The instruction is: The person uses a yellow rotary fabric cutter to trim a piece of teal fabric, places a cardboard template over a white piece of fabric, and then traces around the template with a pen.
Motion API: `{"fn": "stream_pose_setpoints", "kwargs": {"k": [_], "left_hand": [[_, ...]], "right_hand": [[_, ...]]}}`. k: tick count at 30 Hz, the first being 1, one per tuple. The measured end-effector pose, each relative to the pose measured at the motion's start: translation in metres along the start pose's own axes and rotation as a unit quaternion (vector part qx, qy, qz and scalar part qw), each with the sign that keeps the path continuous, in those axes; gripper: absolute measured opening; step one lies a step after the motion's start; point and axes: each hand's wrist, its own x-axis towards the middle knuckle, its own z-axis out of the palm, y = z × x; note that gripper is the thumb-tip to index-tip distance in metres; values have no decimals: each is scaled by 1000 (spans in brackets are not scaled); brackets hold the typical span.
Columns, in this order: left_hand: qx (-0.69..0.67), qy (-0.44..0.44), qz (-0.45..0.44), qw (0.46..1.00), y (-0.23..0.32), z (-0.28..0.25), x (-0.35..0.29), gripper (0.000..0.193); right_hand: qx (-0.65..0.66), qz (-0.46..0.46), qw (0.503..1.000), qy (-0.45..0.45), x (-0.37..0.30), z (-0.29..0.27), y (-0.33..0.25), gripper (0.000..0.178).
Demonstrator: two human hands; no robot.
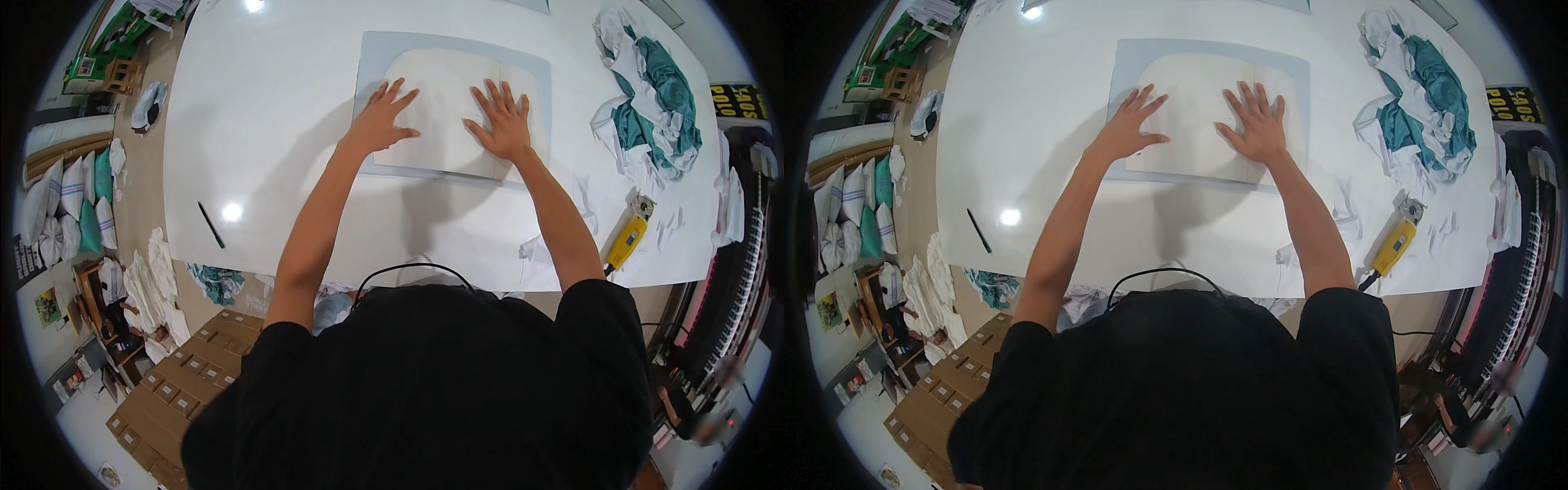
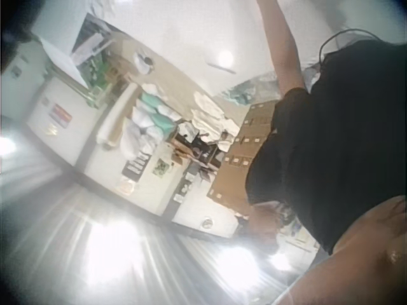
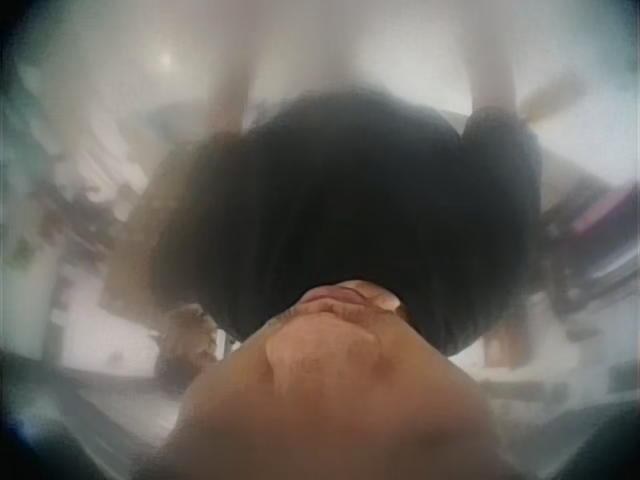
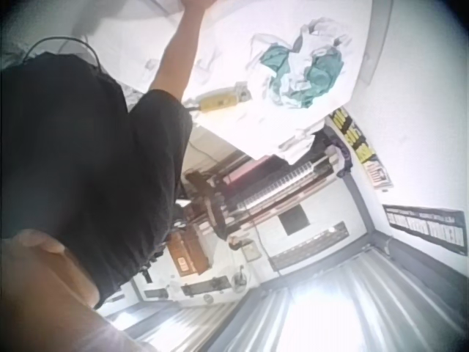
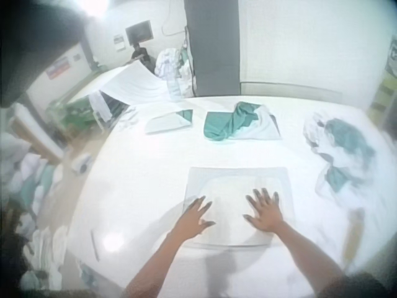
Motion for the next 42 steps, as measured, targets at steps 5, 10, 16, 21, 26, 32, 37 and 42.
{"fn": "stream_pose_setpoints", "kwargs": {"k": [5,10,16,21,26,32,37,42], "left_hand": [[137,-163,-41,976,4,15,27,112],[123,-166,-38,978,-2,20,27,112],[116,-174,-42,977,6,14,29,124],[102,-162,-40,981,1,20,29,130],[134,-192,-58,970,4,18,33,134],[167,-190,-64,965,20,18,32,141],[168,-195,-70,964,19,19,32,141],[152,-183,-76,968,27,16,30,140]], "right_hand": [[10,4,1000,5,0,1,-2,75],[14,9,1000,8,-1,-2,-3,74],[10,6,1000,25,-1,4,1,75],[15,6,1000,23,-2,7,3,77],[13,-1,1000,11,-2,6,2,78],[19,3,999,26,-1,4,1,77],[49,27,996,68,-16,-13,-5,61],[171,149,962,154,-99,-10,5,44]]}}
